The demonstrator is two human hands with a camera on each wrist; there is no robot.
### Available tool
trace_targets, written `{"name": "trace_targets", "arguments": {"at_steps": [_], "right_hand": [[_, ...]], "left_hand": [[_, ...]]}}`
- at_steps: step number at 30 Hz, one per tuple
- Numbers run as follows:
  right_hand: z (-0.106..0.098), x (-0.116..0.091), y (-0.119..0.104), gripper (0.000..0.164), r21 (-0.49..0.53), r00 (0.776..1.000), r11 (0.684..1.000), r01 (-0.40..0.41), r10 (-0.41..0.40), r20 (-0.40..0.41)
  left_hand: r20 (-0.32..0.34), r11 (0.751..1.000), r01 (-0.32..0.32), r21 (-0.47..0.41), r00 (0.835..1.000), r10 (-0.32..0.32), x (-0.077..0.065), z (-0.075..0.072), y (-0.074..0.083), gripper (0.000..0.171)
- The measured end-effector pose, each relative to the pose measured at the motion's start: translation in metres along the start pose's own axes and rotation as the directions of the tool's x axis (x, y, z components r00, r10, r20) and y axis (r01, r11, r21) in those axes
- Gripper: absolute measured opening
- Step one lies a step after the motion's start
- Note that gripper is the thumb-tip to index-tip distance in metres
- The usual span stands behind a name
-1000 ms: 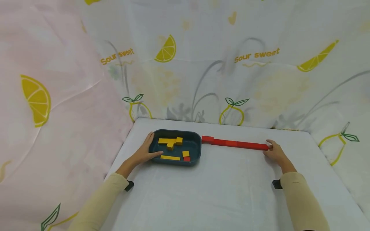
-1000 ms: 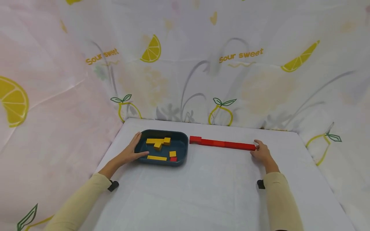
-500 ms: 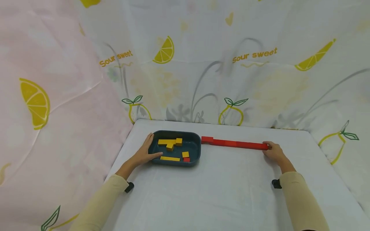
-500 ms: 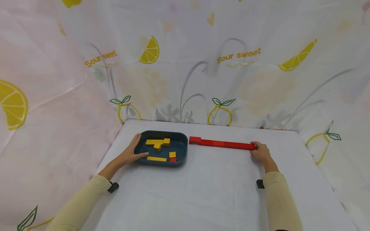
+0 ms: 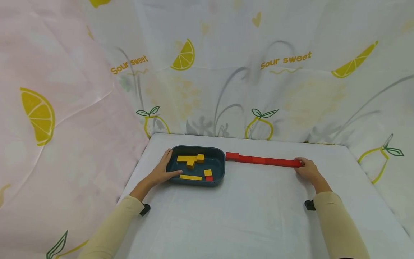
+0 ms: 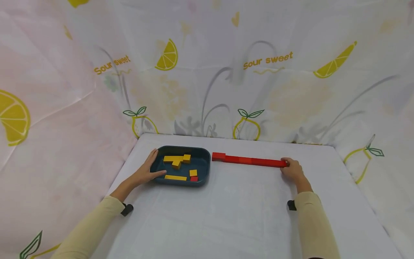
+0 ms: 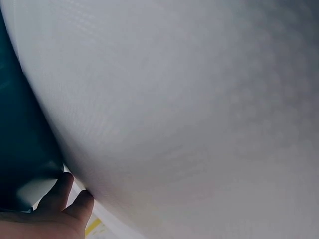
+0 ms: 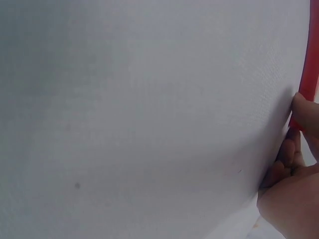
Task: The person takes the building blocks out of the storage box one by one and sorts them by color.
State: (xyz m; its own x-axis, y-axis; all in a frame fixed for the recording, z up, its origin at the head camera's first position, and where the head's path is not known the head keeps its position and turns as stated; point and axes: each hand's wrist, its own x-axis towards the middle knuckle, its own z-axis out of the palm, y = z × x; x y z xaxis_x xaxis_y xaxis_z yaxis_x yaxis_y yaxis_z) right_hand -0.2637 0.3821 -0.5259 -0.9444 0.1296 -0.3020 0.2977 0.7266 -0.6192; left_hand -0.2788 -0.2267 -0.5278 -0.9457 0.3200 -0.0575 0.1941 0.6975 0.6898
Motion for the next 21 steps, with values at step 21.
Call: {"name": "trace_targets", "arguments": {"at_steps": [21], "right_hand": [[0.0004,0.0009,-0.0004,0.055,-0.011,1.0,1.0,0.015,-0.015,-0.015]], "left_hand": [[0.005,1.0,0.019,0.011,1.0,-0.019,0.0014,-0.0003,0.0023,0.111]]}}
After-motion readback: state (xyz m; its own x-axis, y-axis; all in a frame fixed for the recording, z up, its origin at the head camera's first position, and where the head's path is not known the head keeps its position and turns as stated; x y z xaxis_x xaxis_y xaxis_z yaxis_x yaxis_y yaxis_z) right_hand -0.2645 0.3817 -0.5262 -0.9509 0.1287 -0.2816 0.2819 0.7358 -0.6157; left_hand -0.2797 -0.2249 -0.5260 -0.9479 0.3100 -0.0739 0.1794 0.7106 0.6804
